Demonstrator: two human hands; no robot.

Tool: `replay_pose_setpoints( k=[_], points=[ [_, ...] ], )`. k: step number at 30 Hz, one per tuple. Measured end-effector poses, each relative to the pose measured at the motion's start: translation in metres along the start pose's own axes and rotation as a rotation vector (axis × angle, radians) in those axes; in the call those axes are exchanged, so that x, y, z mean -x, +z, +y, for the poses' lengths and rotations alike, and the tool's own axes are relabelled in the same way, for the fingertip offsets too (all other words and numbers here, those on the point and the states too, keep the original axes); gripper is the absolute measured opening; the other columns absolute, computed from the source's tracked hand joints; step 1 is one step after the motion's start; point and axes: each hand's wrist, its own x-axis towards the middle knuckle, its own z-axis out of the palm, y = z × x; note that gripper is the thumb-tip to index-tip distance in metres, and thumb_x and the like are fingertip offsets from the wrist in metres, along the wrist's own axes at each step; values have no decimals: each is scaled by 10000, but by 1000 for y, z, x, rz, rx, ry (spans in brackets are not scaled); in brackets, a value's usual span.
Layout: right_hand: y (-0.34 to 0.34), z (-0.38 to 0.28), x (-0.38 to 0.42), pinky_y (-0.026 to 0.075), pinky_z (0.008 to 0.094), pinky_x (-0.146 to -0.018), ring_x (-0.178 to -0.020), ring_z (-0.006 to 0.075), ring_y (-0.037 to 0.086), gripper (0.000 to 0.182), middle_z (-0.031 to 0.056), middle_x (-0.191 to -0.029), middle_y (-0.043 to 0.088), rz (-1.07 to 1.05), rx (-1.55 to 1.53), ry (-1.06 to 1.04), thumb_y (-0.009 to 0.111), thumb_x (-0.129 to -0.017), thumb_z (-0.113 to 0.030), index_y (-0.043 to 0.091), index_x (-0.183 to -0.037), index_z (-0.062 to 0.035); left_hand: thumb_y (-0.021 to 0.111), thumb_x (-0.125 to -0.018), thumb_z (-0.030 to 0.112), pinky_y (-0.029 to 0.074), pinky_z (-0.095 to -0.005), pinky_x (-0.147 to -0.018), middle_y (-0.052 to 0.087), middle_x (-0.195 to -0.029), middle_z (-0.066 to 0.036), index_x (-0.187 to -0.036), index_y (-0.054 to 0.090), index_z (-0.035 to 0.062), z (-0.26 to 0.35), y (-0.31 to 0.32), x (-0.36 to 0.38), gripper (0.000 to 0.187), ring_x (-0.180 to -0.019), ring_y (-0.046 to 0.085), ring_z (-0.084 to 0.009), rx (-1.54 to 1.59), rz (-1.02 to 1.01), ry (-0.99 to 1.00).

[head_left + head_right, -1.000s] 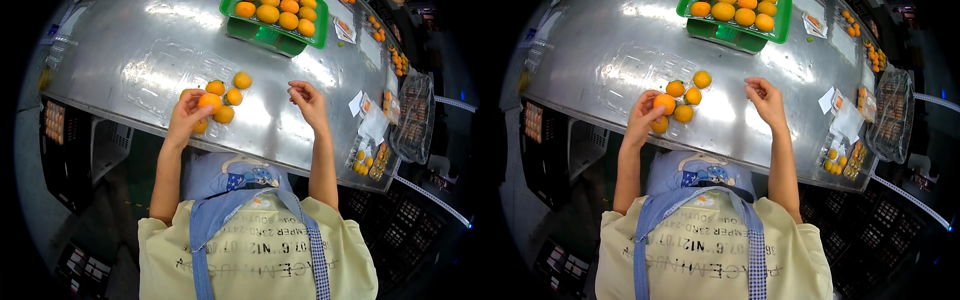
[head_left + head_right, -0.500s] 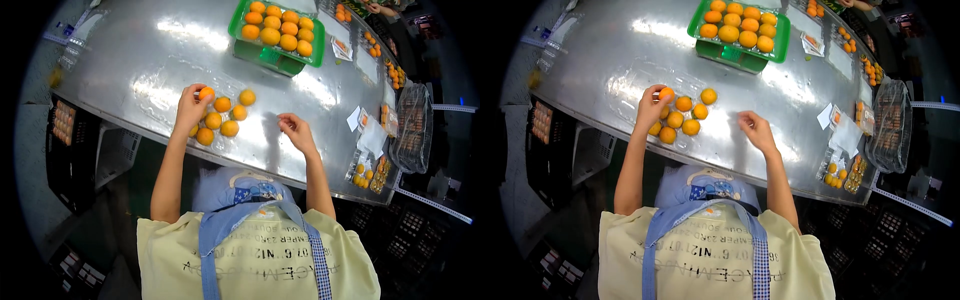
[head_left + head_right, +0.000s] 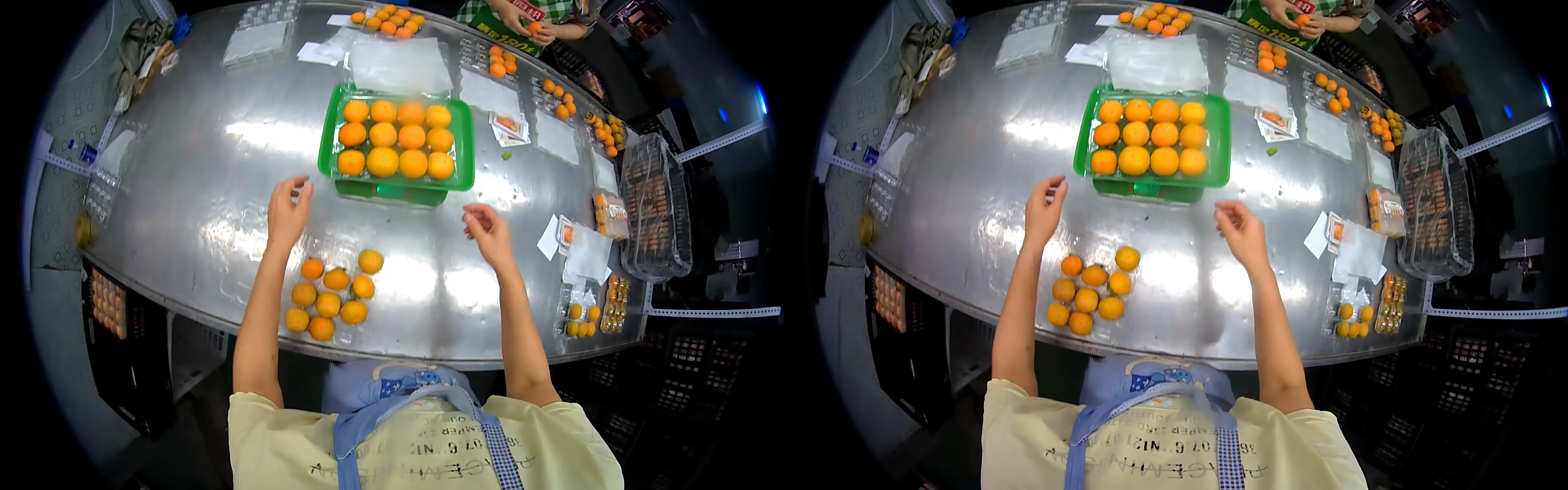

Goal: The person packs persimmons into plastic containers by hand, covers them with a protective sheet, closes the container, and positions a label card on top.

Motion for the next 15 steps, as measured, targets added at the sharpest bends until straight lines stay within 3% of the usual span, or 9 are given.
replay_pose_setpoints(
  k=[4, 8, 11, 12, 15],
  points=[
    [3, -25, -68, 558, 283, -600, -717, 159, 657, 254, 133, -897, 671, 149, 171, -74, 558, -899, -100, 601, -1108, 38, 606, -879, 247, 491, -338, -751, 616, -1033, -124, -1106, 622, 50, 28, 15, -92, 301, -889, 600, -241, 78, 18, 63],
    [14, -30, -103, 577, 308, -606, -693, 196, 678, 296, 174, -898, 665, -21, 199, 117, 511, -921, -95, 561, -1145, 92, 582, -888, 268, 491, -381, -810, 618, -1079, -162, -1118, 616, 43, 40, 47, -175, 324, -942, 613, -304, -71, -38, 117],
    [14, -36, -115, 581, 306, -599, -698, 202, 678, 293, 174, -888, 665, -134, 174, 262, 496, -928, -88, 555, -1149, 96, 559, -896, 286, 476, -416, -850, 608, -1120, -193, -1118, 615, 38, 30, 76, -225, 338, -995, 597, -351, -251, 85, 106],
    [12, -39, -115, 578, 299, -589, -691, 205, 674, 280, 169, -895, 657, -148, 96, 289, 487, -930, -75, 554, -1140, 99, 576, -880, 307, 486, -414, -818, 660, -981, -186, -1102, 634, 30, 26, 83, -238, 361, -924, 629, -338, -272, 85, 99],
    [3, -35, -117, 575, 294, -601, -688, 201, 665, 275, 155, -896, 643, -198, -32, 315, 503, -924, -80, 548, -1130, 97, 585, -872, 315, 488, -408, -801, 670, -932, -172, -1073, 654, 35, 27, 82, -255, 352, -930, 633, -321, -237, -160, -42]
  ],
)
